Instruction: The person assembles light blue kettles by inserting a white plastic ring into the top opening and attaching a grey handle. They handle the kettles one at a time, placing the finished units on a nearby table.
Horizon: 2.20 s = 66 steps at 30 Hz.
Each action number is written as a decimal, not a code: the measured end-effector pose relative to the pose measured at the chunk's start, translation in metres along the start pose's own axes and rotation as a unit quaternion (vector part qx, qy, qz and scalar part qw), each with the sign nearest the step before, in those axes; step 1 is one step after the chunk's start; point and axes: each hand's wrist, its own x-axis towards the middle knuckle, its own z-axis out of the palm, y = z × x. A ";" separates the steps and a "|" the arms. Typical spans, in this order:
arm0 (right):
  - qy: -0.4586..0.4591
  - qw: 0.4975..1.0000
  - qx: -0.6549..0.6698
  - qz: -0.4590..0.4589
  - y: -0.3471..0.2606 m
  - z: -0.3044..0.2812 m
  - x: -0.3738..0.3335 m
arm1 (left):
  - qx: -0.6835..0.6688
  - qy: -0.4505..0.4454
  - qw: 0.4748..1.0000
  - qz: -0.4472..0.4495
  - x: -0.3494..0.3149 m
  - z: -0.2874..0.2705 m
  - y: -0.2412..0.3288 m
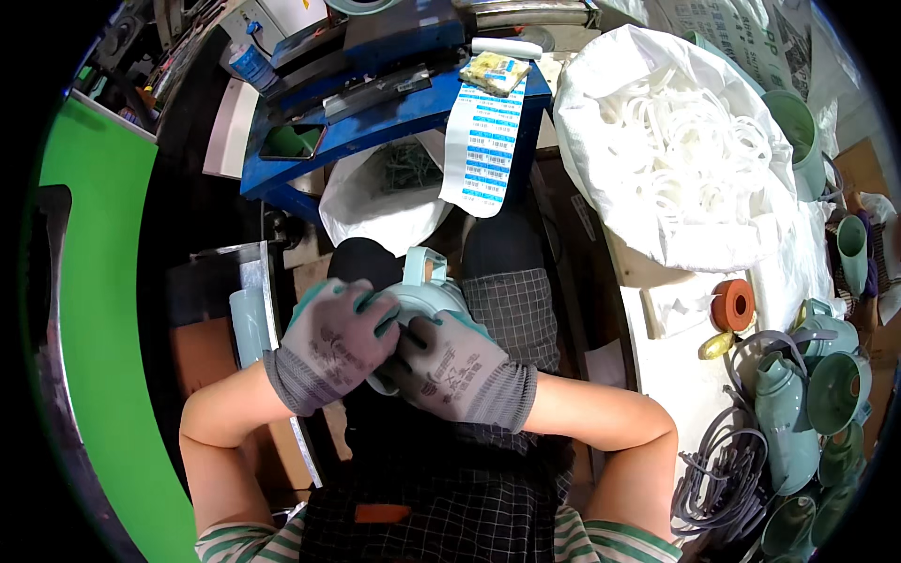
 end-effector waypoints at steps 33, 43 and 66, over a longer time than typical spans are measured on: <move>0.424 0.445 0.741 0.269 0.245 0.033 0.020 | -0.463 0.423 0.757 -0.183 0.202 0.122 -0.126; 0.088 0.463 0.781 0.411 -0.007 0.020 -0.151 | -0.753 0.360 0.405 -0.374 0.036 0.136 0.064; 0.133 0.877 0.208 0.412 -0.085 0.046 -0.143 | -0.802 0.341 0.340 -0.352 -0.052 0.135 0.026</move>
